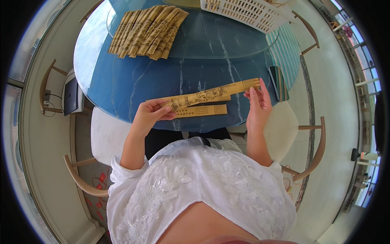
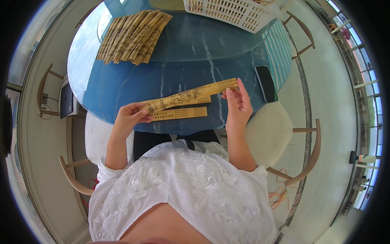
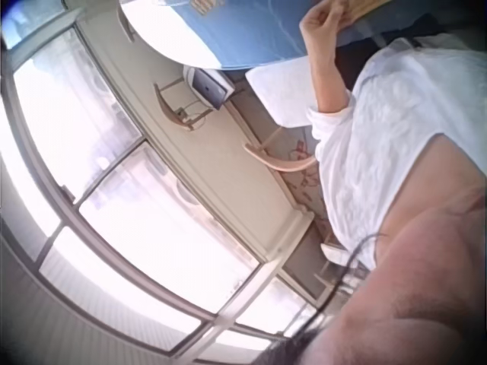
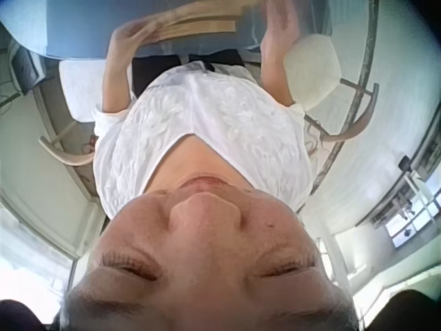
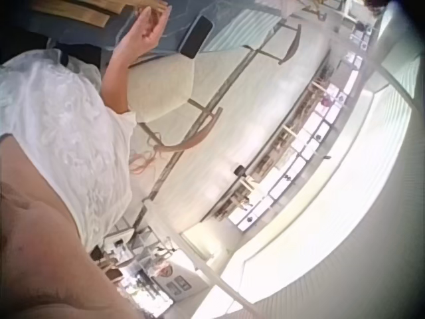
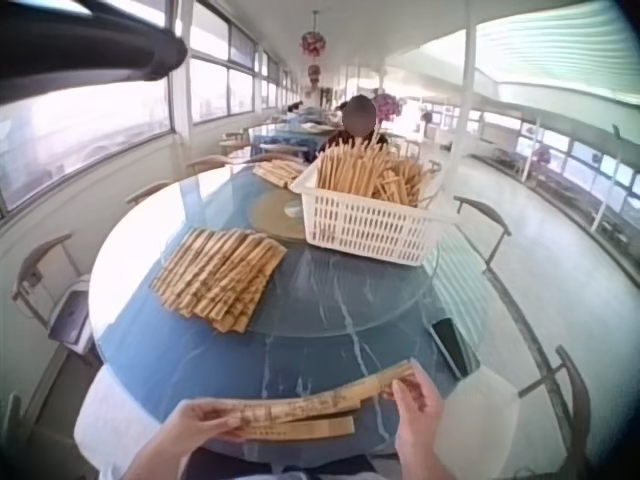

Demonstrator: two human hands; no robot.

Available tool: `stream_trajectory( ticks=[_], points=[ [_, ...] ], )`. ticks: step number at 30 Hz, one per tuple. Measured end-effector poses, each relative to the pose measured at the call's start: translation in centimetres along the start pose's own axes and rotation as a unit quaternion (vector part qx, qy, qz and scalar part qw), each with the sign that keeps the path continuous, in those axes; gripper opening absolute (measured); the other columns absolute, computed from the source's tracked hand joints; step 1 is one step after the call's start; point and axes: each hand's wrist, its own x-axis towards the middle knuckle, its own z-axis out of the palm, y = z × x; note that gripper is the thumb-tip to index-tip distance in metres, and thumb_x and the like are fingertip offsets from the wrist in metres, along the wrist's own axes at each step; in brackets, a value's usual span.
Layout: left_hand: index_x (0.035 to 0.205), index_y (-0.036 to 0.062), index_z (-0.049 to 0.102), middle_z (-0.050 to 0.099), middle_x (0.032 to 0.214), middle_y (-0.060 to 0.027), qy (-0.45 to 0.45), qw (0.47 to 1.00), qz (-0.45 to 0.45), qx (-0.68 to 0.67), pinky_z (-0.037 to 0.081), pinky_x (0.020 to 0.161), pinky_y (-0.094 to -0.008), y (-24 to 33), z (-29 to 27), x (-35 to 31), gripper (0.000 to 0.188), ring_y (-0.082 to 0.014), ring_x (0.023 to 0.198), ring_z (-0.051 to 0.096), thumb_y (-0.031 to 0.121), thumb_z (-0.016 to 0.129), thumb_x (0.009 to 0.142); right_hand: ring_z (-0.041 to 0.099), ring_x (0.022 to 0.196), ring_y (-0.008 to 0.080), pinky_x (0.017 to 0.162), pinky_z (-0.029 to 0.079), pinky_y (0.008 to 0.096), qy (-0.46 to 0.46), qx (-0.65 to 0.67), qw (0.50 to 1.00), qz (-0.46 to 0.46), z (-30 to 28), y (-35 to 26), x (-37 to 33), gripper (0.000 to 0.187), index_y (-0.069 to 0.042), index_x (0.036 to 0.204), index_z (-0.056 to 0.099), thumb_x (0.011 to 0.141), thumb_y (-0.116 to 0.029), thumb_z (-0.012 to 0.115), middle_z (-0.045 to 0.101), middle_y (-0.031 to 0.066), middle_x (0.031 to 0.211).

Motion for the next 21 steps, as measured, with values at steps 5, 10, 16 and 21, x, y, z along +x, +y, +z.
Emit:
stream_trajectory(
  ticks=[5,10,16,21],
  points=[
    [0.115,-0.0086,0.063,0.071,0.098,-0.0156,-0.008,1.0,-0.005,0.006,0.063,0.074,-0.0278,0.1,0.0,0.2,0.026,-0.0198,0.083,0.074,0.006,0.065,0.095,0.066,0.088,0.0118,0.08,0.056,0.0265,-0.013,-0.009,0.999,-0.036,0.3,0.1,-0.1,0.05,-0.001,0.137,0.054,0.09,0.003,0.068,0.07,0.0097,0.106],
    [0.119,-0.0081,0.063,0.071,0.1,-0.0145,-0.043,0.999,-0.018,-0.012,0.063,0.076,-0.0269,-0.3,-0.4,0.5,0.029,-0.0198,0.085,0.073,0.007,0.065,0.095,0.067,0.09,0.011,0.078,0.055,0.0235,0.01,-0.12,0.981,-0.153,0.3,0.5,0.0,0.047,0.0,0.134,0.059,0.088,0.004,0.071,0.071,0.0096,0.106],
    [0.116,-0.0076,0.064,0.071,0.096,-0.014,-0.031,0.999,-0.021,-0.007,0.063,0.072,-0.026,0.0,-0.1,0.4,0.027,-0.0186,0.082,0.074,0.008,0.066,0.094,0.068,0.085,0.0099,0.077,0.053,0.0222,0.027,-0.209,0.957,-0.199,-0.2,1.1,0.1,0.042,0.002,0.128,0.064,0.086,0.004,0.073,0.072,0.01,0.105],
    [0.116,-0.0076,0.064,0.071,0.098,-0.0146,-0.03,0.999,-0.022,-0.023,0.063,0.072,-0.0261,-0.2,-0.4,0.3,0.027,-0.0194,0.082,0.074,0.008,0.067,0.094,0.068,0.086,0.0109,0.077,0.054,0.0233,0.022,-0.199,0.96,-0.198,-0.2,1.5,0.2,0.043,0.004,0.128,0.062,0.086,0.005,0.072,0.072,0.0116,0.105]
  ],
)
